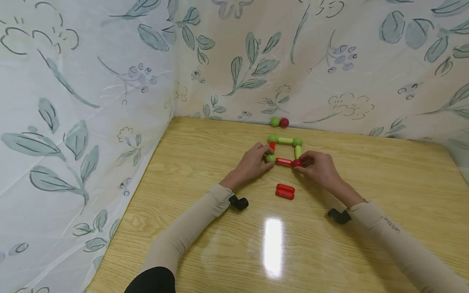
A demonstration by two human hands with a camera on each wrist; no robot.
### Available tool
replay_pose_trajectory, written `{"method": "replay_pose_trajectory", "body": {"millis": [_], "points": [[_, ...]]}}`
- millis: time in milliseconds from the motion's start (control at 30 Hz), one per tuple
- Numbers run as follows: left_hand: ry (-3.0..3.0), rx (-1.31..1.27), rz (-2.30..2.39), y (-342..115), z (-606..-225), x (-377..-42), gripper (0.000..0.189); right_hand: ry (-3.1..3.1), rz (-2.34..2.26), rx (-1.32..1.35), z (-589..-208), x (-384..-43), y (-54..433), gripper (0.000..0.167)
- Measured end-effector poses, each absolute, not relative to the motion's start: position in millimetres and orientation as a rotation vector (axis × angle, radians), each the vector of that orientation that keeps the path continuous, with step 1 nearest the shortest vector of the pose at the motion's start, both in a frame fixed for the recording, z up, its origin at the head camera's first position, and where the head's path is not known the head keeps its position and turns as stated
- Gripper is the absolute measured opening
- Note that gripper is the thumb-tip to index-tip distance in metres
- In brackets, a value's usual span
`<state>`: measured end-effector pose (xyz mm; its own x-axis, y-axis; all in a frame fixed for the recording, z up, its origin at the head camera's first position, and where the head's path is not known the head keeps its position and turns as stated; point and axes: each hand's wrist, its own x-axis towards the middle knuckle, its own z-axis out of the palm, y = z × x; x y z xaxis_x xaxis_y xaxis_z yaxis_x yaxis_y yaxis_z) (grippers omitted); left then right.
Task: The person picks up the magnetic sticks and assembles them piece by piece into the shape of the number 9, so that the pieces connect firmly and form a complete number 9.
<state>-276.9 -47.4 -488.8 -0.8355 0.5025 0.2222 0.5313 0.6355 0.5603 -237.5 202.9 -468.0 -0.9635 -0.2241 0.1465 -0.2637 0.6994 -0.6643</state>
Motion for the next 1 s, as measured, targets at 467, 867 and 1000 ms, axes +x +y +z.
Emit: {"method": "replay_pose_trajectory", "body": {"millis": [467,867,1000], "points": [[-2.798,-0.881,-0.969,-49,-489,-275,0.028,-2.85,1.105,0.376,-470,-238,206,0.025],[-2.789,-0.896,-0.987,-50,-493,-277,0.028,-2.843,0.957,0.243,-460,-266,207,0.029],[-2.774,-0.898,-0.991,-49,-493,-275,0.028,-2.892,0.883,0.2,-462,-279,205,0.034]]}}
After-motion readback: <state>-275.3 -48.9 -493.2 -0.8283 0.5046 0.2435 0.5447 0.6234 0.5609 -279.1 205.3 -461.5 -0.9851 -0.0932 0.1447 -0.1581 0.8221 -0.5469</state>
